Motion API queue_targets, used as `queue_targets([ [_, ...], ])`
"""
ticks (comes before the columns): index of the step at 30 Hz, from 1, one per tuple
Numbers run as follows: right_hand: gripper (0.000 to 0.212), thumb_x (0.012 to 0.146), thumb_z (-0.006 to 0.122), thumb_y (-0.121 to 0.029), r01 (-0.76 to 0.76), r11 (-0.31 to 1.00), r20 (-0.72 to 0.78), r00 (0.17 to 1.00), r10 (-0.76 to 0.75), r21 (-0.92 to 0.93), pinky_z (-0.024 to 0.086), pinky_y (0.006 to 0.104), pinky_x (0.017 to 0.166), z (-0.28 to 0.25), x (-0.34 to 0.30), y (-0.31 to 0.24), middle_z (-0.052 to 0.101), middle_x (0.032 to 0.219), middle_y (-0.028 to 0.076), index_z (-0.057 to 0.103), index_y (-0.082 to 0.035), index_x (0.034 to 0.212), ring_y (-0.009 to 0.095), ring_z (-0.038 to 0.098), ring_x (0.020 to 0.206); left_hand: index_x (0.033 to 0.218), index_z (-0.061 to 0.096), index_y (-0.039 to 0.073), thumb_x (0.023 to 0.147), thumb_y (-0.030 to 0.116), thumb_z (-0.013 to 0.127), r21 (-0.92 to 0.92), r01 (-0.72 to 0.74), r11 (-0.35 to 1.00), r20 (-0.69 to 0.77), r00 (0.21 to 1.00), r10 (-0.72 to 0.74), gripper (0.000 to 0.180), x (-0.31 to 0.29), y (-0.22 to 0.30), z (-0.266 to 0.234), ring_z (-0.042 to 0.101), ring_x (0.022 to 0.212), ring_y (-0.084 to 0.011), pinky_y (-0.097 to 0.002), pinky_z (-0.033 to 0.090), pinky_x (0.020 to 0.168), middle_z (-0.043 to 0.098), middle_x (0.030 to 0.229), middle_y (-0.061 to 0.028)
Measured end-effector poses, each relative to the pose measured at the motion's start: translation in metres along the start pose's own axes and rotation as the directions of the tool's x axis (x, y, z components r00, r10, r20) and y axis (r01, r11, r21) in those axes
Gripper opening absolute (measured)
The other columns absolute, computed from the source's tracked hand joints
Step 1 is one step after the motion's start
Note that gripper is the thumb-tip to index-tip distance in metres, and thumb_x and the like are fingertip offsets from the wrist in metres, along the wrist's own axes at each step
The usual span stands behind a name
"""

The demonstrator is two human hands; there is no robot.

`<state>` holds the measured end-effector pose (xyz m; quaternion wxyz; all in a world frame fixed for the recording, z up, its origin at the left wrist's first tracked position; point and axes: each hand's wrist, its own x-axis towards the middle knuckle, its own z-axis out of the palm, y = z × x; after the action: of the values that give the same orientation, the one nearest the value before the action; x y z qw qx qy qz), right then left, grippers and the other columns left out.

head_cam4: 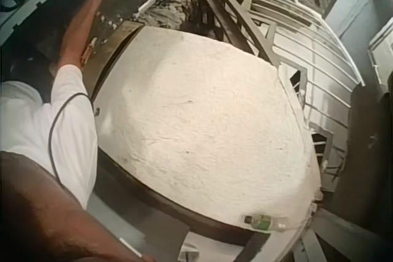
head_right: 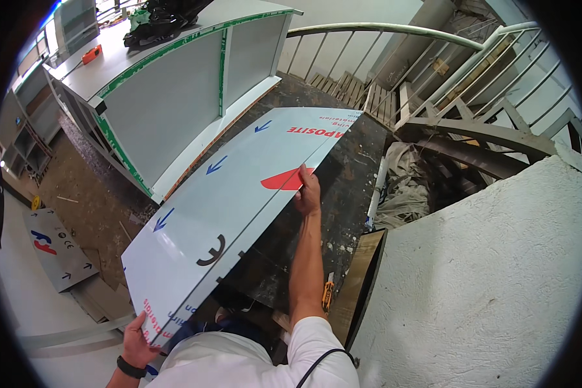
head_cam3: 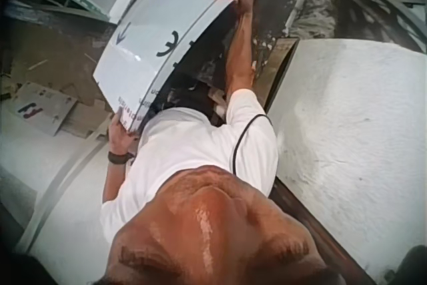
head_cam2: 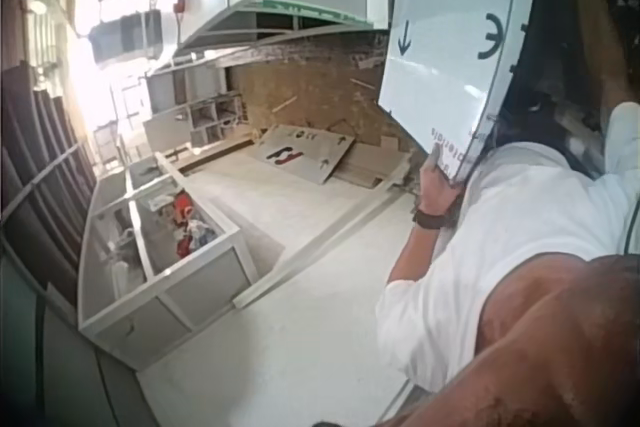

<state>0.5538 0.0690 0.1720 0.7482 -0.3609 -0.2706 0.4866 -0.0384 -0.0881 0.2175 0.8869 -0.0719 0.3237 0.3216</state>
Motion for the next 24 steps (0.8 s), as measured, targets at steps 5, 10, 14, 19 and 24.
queue_targets([
  [5,0.038,0.103,0.065,-0.037,0.022,0.996,-0.065,0.998,-0.028,-0.090,0.033,0.0237,0.036,0.011,-0.004,0.005,0.059,0.062,0.001,0.063,-0.006,0.082,0.007,0.043,0.040,0.149,0.044,0.000,0.110,0.025,0.042,0.006,-0.062,0.998,-0.140,0.988,0.062,0.046,-0.022,0.010,0.010,0.071,0.110,-0.0385,-0.0514,0.058,0.095,0.064,0.137,-0.0255],
  [10,0.036,0.104,0.065,-0.038,0.003,0.996,-0.398,0.917,-0.039,-0.092,0.033,0.0230,0.036,0.042,0.030,-0.035,0.061,0.067,0.001,0.062,-0.005,0.089,0.007,0.045,0.042,0.144,0.048,-0.003,0.109,0.024,0.045,0.087,-0.113,0.990,-0.335,0.933,0.135,0.044,-0.028,0.006,0.038,0.074,0.098,-0.0352,-0.0436,0.060,0.076,0.068,0.129,-0.0254],
  [14,0.036,0.105,0.061,-0.040,-0.035,0.984,-0.372,0.928,-0.032,-0.173,0.038,0.0223,0.042,-0.013,0.048,-0.050,0.063,0.070,0.002,0.065,-0.005,0.096,0.007,0.049,0.047,0.145,0.047,-0.004,0.109,0.023,0.045,0.037,-0.070,0.997,-0.294,0.953,0.078,0.044,-0.029,0.013,0.014,0.074,0.098,-0.0367,-0.0454,0.060,0.078,0.067,0.129,-0.0269],
  [19,0.039,0.107,0.058,-0.043,-0.016,0.983,-0.210,0.977,-0.024,-0.183,0.036,0.0216,0.041,-0.060,0.066,-0.035,0.060,0.066,-0.001,0.065,-0.006,0.094,0.006,0.047,0.046,0.144,0.050,-0.003,0.109,0.022,0.047,0.019,-0.033,0.999,-0.146,0.989,0.036,0.043,-0.030,0.031,-0.028,0.075,0.102,-0.0324,-0.0392,0.061,0.082,0.069,0.130,-0.0234],
  [24,0.042,0.106,0.058,-0.045,0.013,0.996,-0.127,0.992,-0.025,-0.092,0.030,0.0219,0.033,-0.048,0.059,-0.032,0.056,0.061,-0.003,0.062,-0.009,0.086,0.004,0.040,0.039,0.141,0.057,-0.002,0.109,0.020,0.048,0.082,0.006,0.997,-0.055,0.998,-0.002,0.039,-0.039,0.036,-0.025,0.076,0.098,-0.0248,-0.0280,0.061,0.078,0.072,0.126,-0.0173],
])
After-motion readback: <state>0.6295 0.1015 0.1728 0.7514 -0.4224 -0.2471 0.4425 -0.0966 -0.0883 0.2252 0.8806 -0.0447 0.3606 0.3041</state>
